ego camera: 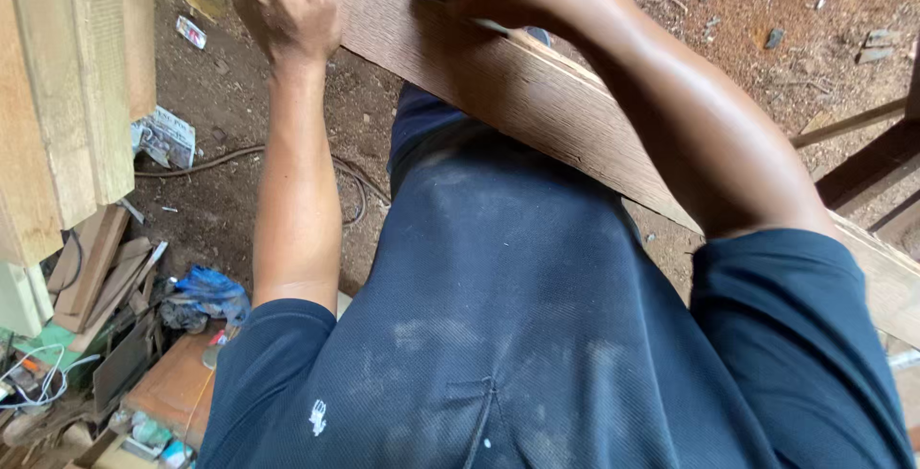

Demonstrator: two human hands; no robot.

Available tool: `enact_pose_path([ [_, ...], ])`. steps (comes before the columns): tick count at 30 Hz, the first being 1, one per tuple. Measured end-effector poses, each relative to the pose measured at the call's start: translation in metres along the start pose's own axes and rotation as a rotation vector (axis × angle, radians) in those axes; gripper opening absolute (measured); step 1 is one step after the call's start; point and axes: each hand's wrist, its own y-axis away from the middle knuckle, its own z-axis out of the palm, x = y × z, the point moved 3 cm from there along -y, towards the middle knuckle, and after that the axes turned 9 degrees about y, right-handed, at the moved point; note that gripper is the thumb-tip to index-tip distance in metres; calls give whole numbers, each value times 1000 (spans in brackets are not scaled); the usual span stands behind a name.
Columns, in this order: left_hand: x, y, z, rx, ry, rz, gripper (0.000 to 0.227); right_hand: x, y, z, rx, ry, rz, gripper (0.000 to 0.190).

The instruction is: The person sands the surfaces and edges of a long wooden plank by hand with a piece of sandpaper and later uses a small metal scraper to refine a specific section of the wood.

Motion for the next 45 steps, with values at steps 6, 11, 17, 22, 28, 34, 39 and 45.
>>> enact_pose_path([
  [6,4,-8,-5,-22,52,29,54,64,169,-2,-322,-77,199,28],
  [11,20,-20,-13,-132,-24,50,48,101,346,-20,-433,-374,1006,20],
  [17,75,-29,-33,-403,-242,264,35,70,371,-23,560,68,699,9],
  [22,129,-3,-27,-764,-28,543,49,32,329,39,784,-299,853,26],
  [28,126,-3,-35,-725,-50,730,71,40,330,61,440,239,1089,9],
  [34,134,-9,-44,-986,-122,654,106,25,334,80,648,392,1029,16],
  [39,152,-17,-29,-738,139,957,120,20,314,76,689,385,1043,22],
  [45,142,-22,-11,-849,113,925,119,33,297,86,521,366,1275,23],
])
